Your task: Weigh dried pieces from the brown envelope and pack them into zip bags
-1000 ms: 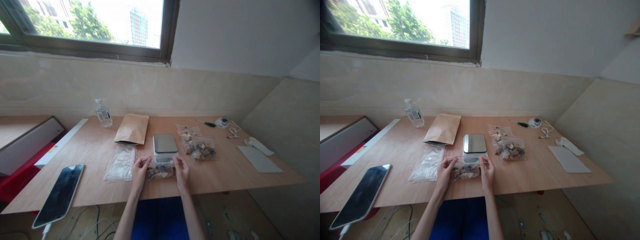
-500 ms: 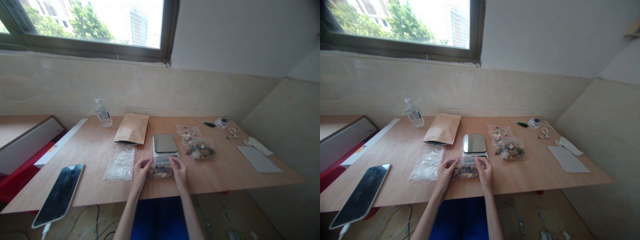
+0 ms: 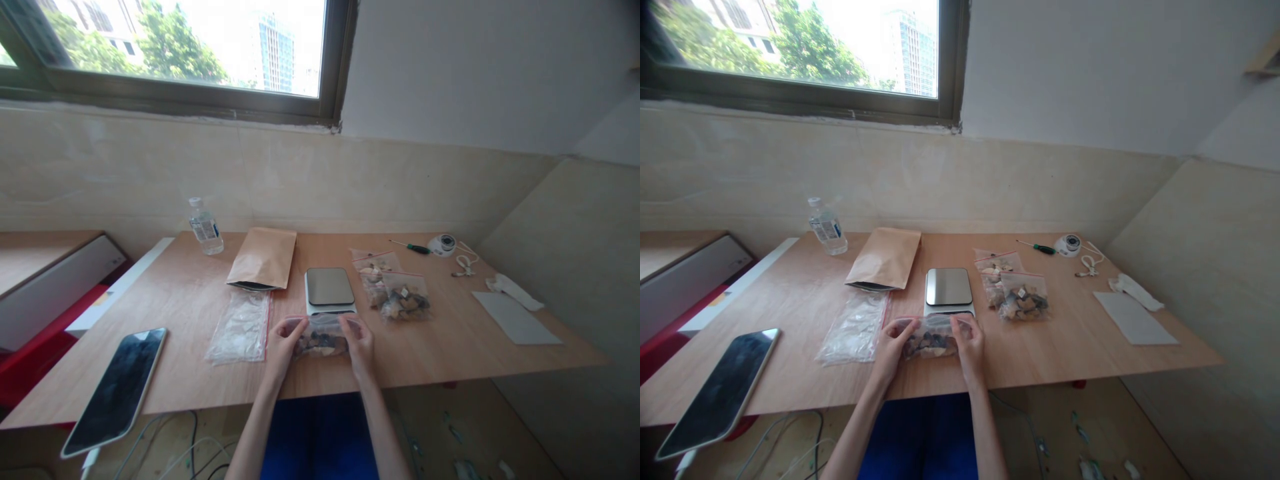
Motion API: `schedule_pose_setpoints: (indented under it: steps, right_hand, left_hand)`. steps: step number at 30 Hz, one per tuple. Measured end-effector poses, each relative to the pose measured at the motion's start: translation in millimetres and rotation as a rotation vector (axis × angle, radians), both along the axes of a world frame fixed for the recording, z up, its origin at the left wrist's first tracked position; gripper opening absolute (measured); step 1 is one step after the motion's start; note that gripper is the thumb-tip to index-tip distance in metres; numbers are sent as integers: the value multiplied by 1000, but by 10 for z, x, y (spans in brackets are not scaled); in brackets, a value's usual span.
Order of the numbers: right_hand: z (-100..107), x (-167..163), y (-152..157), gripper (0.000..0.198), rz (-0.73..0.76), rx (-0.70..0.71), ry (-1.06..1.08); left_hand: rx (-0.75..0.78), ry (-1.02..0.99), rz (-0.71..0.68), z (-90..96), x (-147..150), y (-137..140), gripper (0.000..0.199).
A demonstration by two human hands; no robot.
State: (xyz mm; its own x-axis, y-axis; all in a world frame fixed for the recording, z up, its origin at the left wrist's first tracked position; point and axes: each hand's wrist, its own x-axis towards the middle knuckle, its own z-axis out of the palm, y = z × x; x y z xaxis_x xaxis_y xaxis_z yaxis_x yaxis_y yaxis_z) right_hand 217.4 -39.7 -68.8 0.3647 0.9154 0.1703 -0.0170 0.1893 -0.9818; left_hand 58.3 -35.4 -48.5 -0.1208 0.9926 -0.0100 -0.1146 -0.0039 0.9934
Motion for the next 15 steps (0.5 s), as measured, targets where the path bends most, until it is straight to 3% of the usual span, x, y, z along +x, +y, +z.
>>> schedule_pose_setpoints:
  steps: [4, 15]
  right_hand:
    - [20, -18, -9, 25, 102, -2, -25]
    - [70, -28, -16, 21, 130, 50, -85]
  left_hand:
    - [-26, -3, -31, 32, -3, -5, 28]
    - [18, 17, -47, -18, -8, -12, 25]
